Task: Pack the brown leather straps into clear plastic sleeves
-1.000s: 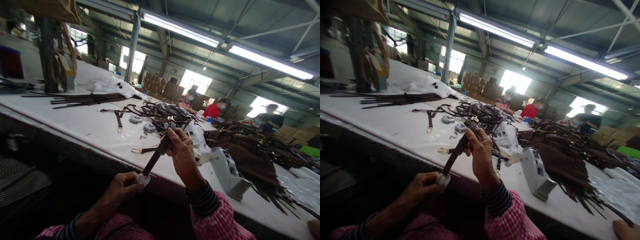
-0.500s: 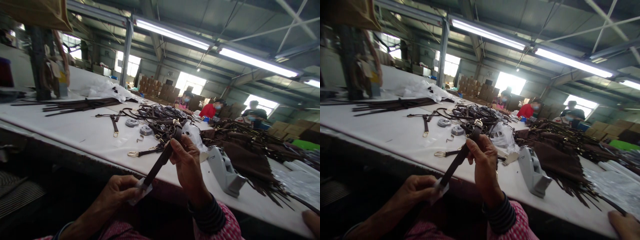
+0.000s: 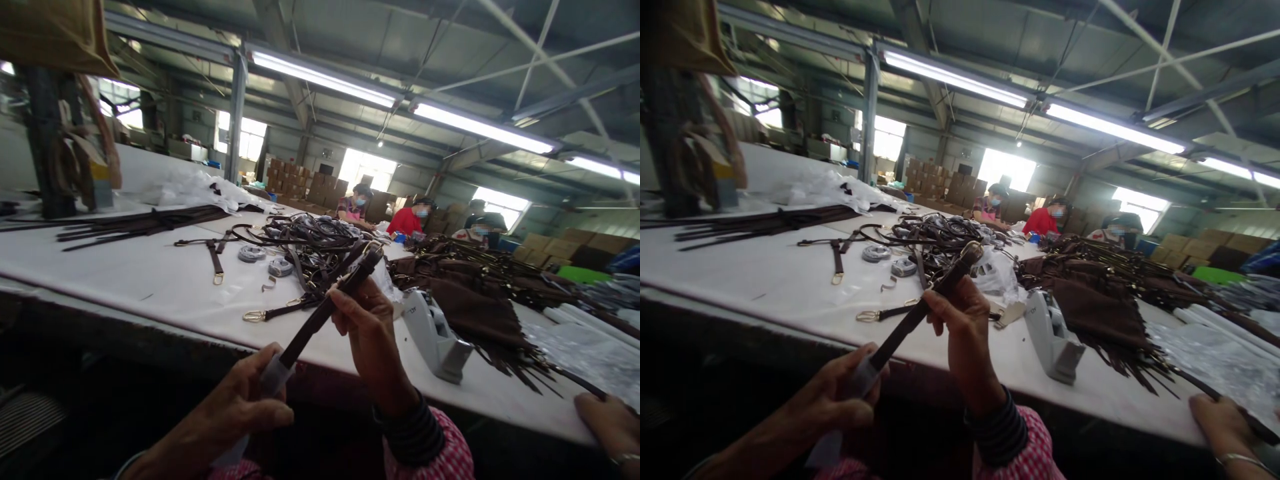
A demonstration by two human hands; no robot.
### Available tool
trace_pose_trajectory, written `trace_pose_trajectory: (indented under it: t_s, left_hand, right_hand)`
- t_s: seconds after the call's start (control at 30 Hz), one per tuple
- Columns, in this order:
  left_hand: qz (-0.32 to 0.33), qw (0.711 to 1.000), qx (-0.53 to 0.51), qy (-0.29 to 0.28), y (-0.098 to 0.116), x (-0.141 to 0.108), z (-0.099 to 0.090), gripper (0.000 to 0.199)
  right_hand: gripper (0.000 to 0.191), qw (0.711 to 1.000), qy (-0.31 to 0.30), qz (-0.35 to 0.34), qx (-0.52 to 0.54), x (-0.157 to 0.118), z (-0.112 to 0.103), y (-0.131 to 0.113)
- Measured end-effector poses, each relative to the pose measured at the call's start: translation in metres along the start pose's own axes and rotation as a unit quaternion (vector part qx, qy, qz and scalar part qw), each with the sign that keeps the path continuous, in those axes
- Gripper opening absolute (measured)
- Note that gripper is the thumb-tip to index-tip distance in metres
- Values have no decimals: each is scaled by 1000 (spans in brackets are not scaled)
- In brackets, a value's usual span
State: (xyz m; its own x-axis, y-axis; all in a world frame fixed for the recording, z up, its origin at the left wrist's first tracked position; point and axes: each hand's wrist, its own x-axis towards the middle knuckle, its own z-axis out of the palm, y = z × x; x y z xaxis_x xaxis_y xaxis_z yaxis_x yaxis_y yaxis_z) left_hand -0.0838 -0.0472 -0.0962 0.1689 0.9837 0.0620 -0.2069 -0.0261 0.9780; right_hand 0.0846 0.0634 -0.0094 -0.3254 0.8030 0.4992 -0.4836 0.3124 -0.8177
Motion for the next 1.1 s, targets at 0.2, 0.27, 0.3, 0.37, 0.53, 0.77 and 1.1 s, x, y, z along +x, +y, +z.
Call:
trace_pose_trajectory:
  t_s: [0.2,0.27,0.3,0.37,0.53,0.77,1.1]
  left_hand:
    - [-13,994,85,69,-7,12,-5,39]
    - [-10,992,110,55,-7,16,-4,38]
    - [-10,992,119,48,-7,18,-4,38]
    - [-14,992,120,44,-7,21,-3,38]
    - [-45,994,82,55,-16,26,-6,35]
    - [-76,996,45,3,-22,33,-9,42]
    - [-21,990,127,65,-6,35,-3,28]
  right_hand:
    - [27,997,-12,77,-9,-11,-7,16]
    - [31,996,-19,90,-9,-15,-7,18]
    - [31,995,-22,93,-10,-16,-7,19]
    - [30,995,-28,98,-11,-17,-7,22]
    - [28,993,-44,107,-2,-18,-10,28]
    - [30,986,-69,149,-1,-26,-5,31]
    - [36,973,-159,164,-44,-30,-17,19]
